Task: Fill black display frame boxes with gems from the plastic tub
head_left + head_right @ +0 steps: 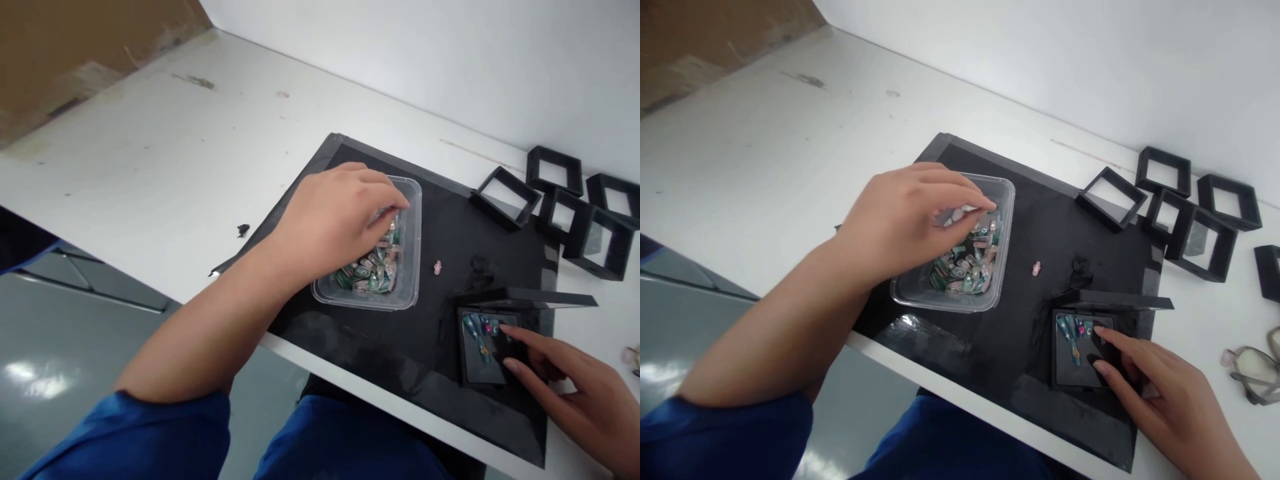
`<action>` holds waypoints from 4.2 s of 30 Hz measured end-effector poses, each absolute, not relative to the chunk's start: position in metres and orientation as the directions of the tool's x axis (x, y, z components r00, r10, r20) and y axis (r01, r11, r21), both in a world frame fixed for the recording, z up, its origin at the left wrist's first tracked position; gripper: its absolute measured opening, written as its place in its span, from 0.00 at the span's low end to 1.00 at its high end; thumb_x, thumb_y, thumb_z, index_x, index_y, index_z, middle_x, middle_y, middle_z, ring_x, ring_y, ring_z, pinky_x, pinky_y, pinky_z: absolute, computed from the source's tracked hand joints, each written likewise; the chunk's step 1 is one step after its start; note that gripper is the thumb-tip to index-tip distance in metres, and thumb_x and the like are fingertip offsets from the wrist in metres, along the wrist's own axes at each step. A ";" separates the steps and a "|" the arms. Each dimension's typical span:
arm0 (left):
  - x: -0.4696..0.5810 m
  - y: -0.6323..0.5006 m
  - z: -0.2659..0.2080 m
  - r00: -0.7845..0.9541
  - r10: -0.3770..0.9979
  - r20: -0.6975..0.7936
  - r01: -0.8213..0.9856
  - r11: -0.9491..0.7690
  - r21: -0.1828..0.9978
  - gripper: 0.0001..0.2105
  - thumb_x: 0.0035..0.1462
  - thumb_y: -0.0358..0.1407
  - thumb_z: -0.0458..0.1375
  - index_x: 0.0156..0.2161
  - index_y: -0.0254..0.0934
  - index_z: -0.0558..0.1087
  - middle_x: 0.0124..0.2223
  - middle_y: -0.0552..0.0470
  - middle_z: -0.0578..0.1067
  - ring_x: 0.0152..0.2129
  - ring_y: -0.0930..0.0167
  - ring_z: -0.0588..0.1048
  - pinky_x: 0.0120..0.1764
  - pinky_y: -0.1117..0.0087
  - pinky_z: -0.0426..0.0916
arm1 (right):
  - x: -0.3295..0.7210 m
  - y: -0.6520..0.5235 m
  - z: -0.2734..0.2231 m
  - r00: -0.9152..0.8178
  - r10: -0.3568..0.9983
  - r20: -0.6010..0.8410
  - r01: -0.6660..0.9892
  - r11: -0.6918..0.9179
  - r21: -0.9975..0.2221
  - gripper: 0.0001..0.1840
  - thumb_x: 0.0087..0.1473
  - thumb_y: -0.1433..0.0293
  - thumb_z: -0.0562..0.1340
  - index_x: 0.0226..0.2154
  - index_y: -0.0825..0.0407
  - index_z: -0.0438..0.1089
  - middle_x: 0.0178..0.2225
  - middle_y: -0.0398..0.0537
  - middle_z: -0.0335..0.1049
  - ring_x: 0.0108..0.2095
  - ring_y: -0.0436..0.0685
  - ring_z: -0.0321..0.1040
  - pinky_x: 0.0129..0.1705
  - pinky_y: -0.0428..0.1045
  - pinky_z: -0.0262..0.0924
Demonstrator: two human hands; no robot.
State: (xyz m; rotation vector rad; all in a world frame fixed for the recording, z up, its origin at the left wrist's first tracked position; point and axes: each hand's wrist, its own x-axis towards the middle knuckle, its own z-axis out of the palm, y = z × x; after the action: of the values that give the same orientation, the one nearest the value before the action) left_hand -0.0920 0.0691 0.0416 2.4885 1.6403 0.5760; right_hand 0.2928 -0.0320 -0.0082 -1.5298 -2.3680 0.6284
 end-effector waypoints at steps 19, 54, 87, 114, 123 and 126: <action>-0.054 0.025 0.060 0.374 0.925 0.068 -0.058 -0.050 0.997 0.19 0.50 0.36 0.75 0.49 0.42 0.82 0.35 0.54 0.84 0.29 0.71 0.82 0.33 0.70 0.80 | 0.288 -0.033 -0.007 -0.414 0.910 0.030 0.796 0.377 -0.474 0.20 0.65 0.53 0.63 0.54 0.44 0.77 0.26 0.41 0.69 0.23 0.50 0.66 0.25 0.47 0.67; 0.063 -0.064 -0.006 0.663 0.723 -0.195 -0.451 0.593 0.668 0.19 0.52 0.31 0.74 0.38 0.37 0.66 0.30 0.60 0.75 0.22 0.83 0.72 0.28 0.81 0.65 | 0.271 -0.055 0.028 -0.589 0.708 0.389 0.227 0.608 -0.761 0.12 0.61 0.71 0.70 0.48 0.49 0.76 0.26 0.36 0.67 0.24 0.45 0.61 0.24 0.42 0.57; 0.048 -0.076 -0.025 0.261 0.862 0.436 -0.051 -0.438 0.897 0.20 0.61 0.33 0.70 0.57 0.38 0.75 0.34 0.54 0.85 0.24 0.78 0.79 0.30 0.80 0.73 | 0.275 -0.045 0.017 -0.502 0.819 0.276 0.294 0.462 -0.837 0.13 0.63 0.73 0.67 0.49 0.44 0.75 0.25 0.35 0.64 0.26 0.47 0.63 0.30 0.46 0.63; 0.023 -0.074 -0.029 0.653 0.654 0.382 0.647 -0.744 0.168 0.27 0.72 0.50 0.53 0.63 0.31 0.72 0.67 0.47 0.74 0.67 0.56 0.68 0.66 0.57 0.62 | 0.274 -0.034 0.003 -0.487 0.865 0.123 0.720 0.477 -0.504 0.10 0.66 0.66 0.63 0.46 0.47 0.79 0.24 0.38 0.66 0.24 0.49 0.64 0.28 0.47 0.61; 0.023 -0.074 -0.029 0.666 0.666 0.336 0.644 -0.741 0.191 0.28 0.72 0.50 0.54 0.67 0.32 0.69 0.70 0.45 0.70 0.70 0.55 0.64 0.68 0.55 0.62 | 0.275 -0.033 0.003 -0.519 0.845 0.126 0.720 0.512 -0.468 0.11 0.66 0.67 0.62 0.46 0.45 0.81 0.26 0.40 0.74 0.24 0.49 0.67 0.28 0.47 0.62; 0.024 -0.073 -0.028 0.660 0.672 0.337 0.646 -0.736 0.203 0.29 0.71 0.50 0.54 0.67 0.31 0.68 0.69 0.44 0.71 0.69 0.53 0.64 0.67 0.54 0.63 | 0.275 -0.034 0.002 -0.548 0.827 0.126 0.711 0.540 -0.450 0.12 0.67 0.69 0.62 0.47 0.45 0.81 0.29 0.41 0.78 0.25 0.49 0.69 0.27 0.46 0.60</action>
State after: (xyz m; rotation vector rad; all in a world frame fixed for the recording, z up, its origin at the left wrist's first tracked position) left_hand 0.0243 -0.0728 -0.0284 2.8023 1.1137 0.6098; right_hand 0.2752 -0.0338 0.0024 -1.2714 -2.4573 0.5011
